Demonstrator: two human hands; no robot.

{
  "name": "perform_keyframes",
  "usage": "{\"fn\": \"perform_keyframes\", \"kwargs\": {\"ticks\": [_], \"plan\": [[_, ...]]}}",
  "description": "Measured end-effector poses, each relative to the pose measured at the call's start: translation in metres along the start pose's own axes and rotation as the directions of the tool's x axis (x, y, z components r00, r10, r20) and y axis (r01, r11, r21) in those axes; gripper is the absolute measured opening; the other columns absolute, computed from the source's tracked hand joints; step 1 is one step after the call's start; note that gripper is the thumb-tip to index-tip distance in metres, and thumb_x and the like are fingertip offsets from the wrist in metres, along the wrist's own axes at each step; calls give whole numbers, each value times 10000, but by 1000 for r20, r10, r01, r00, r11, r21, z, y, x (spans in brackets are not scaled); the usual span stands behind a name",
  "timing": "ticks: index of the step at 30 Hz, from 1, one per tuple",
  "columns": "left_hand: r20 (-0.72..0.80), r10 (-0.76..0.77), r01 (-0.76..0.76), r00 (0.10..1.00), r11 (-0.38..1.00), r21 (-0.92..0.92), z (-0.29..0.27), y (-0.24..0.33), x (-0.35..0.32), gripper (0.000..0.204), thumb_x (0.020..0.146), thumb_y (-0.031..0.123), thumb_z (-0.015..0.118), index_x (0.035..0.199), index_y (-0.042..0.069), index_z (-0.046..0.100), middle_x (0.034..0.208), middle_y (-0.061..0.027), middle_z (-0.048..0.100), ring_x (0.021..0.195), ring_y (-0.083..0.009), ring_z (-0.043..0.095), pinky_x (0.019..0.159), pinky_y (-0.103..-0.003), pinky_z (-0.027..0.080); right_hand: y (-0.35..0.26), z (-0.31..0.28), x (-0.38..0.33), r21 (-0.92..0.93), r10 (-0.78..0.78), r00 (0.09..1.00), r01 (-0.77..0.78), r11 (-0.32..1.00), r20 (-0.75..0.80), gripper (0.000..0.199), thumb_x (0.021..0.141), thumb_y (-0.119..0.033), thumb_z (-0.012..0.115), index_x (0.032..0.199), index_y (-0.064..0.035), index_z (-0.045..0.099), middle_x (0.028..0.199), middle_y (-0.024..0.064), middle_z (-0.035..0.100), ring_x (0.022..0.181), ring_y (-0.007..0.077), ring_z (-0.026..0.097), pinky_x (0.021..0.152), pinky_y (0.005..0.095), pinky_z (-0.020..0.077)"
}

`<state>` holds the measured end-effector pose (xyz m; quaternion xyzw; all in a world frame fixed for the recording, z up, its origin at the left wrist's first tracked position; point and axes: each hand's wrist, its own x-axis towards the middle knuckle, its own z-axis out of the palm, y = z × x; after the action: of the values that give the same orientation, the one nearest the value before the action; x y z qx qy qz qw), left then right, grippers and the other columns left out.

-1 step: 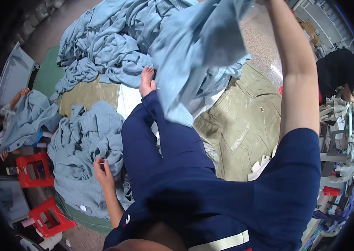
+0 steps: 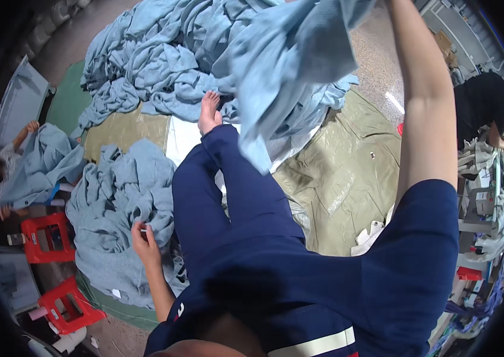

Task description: Inspecting knitted garments for quality and checking buttons.

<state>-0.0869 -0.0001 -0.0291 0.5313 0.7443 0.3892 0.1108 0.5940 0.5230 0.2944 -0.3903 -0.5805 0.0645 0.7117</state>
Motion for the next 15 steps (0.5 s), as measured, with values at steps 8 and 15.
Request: {"fn": "perform_keyframes", "kwargs": {"ticks": [8,15], "plan": [[-40,-223,225,974,972,70,28,-42,-11,387,852,112,569,1233,51,547,1140,-146,582,1021,-292,582,889,-374,461,157,-5,-130,-445,577,113,-525,726,809,618,864,-529,587,1355,-163,509,1323,33,504,1165,216,492,993,422,393],[-297,11,154,955,838,524,-29,-29,-13,450,744,104,676,1162,39,523,1148,-140,539,1083,-327,496,918,-435,387,162,109,-405,-670,863,-104,-678,303,495,940,763,-644,648,1473,-157,269,1510,121,262,1365,336,303,1041,555,278]]}}
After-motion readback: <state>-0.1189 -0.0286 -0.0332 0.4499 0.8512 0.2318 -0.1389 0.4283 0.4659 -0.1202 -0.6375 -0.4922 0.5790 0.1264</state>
